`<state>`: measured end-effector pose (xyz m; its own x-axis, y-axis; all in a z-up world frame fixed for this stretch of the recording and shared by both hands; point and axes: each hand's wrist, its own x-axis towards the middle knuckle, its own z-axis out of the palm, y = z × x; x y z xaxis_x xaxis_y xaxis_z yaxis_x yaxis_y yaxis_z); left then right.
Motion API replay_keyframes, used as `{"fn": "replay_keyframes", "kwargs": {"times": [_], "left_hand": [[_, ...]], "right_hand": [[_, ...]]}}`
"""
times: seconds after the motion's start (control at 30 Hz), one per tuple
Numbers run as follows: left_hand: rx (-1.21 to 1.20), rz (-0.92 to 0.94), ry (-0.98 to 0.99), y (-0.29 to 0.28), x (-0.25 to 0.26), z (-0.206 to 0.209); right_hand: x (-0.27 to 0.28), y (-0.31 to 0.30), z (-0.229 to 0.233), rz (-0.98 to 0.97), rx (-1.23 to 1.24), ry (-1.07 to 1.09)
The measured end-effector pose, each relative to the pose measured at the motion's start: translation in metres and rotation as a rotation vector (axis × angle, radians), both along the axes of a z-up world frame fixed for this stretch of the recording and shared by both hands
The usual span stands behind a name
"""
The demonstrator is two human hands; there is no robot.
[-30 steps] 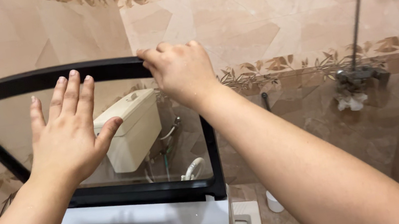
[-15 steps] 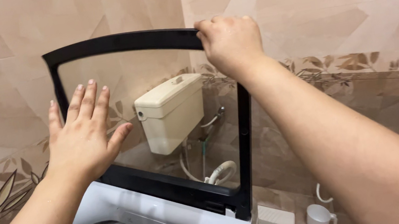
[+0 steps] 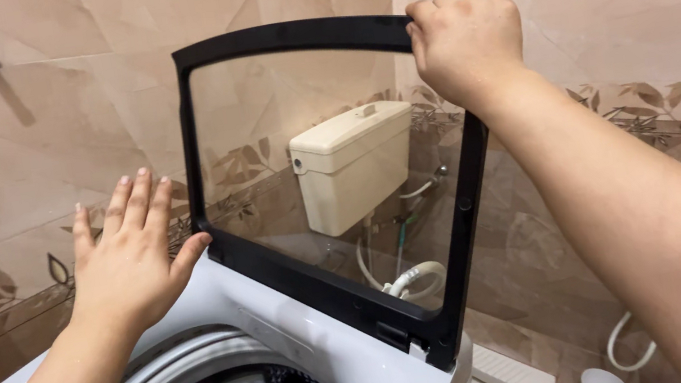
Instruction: The person opens the top-loading washing machine and removes wet clothes one by one, placing them into a yellow laundry basket. Items include shirts, pants, and patterned garments. The person handles each piece individually and transfers it to the basket.
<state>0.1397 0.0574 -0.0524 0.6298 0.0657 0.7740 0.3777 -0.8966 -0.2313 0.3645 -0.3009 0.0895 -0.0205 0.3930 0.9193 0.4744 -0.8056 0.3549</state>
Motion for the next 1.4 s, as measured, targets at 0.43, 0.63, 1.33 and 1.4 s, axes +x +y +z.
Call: {"fn": "replay_keyframes", "kwargs": {"times": [0.43,0.63,1.33,1.4], "left_hand": [[-0.006,-0.017,0.034,-0.013,-0.060,0.037],[0.018,-0.032,0.065,-0.021,-0.098,0.038],[-0.185,0.153,0.159,0.037,-0.200,-0.107],[-0.236,0.200,0.189,0.036,-0.194,-0.119]], "right_hand": [[-0.013,0.033,0.001,-0.203,-0.061,-0.028],[-0.094,0.089,-0.034,-0.029,-0.179,0.249],[-0.229,0.235,-0.208,0.595,-0.714,0.578],[-0.224,0.253,-0.225,0.634,-0.730,0.633]]}}
